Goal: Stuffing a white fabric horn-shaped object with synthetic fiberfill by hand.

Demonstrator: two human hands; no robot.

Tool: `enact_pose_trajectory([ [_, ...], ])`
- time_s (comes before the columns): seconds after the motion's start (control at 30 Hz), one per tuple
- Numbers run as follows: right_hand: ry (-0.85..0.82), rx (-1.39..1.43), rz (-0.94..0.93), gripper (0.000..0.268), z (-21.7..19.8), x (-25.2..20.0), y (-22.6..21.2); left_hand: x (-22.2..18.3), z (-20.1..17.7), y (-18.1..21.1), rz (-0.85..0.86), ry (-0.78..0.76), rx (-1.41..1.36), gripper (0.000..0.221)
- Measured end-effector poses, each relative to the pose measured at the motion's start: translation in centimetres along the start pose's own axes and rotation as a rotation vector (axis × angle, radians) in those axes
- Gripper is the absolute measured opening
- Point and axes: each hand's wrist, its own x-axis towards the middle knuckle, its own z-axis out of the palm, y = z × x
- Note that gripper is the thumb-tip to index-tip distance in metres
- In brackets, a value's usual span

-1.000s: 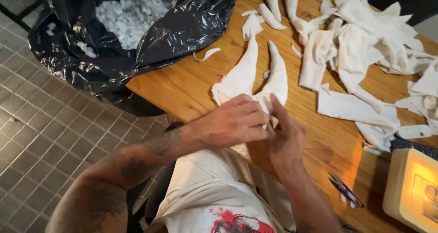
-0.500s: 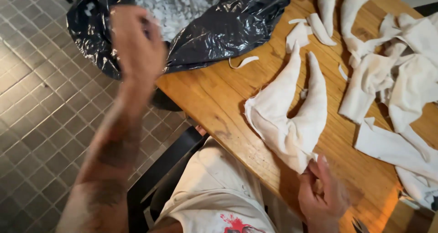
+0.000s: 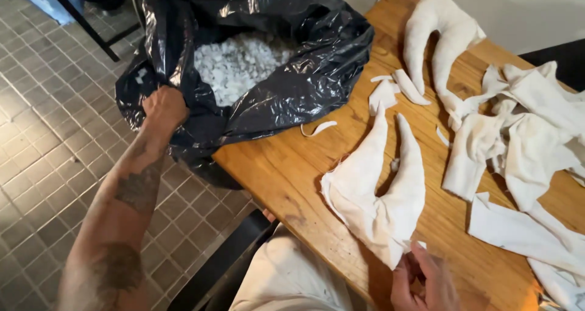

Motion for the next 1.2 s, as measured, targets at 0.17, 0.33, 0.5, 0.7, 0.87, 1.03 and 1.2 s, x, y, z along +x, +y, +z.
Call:
enact_pose_trajectory([
  [0.17,0.001,-0.031,-0.006,0.044,-0.4,0.6,-1.7,3.7,2.8,-0.5,0.23,-0.245,0.157,0.06],
  [0.33,-0.027,-0.038,0.137,0.044,-0.9,1.4,-4.4,0.4,-1.2,0.7,0.167,-0.21,0.275,0.053],
  [0.5,-0.035,-0.058,0.279,0.03,-0.9,1.2,-5.0,-5.9,-11.2,6.5,0.184,-0.022,0.249,0.033],
  [0.7,-0.069,0.004,0.362,0.028,0.0,-3.2,2.1,6.4,-4.7,16.0,0.754,0.469,-0.335,0.015],
  [0.87,-0.167,0.095,0.256,0.046,0.1,-9.1,13.9,15.7,1.1,21.8,0.758,0.252,-0.214,0.063],
  [1.03,0.032,0.021,0.249,0.03,1.6,-8.6,12.9,22.5,9.4,22.6,0.712,-0.041,-0.194,0.056],
  [1.2,0.011,0.029,0.192,0.029,1.2,-9.4,13.8,20.4,13.2,20.4,0.552,-0.248,-0.1,0.055],
])
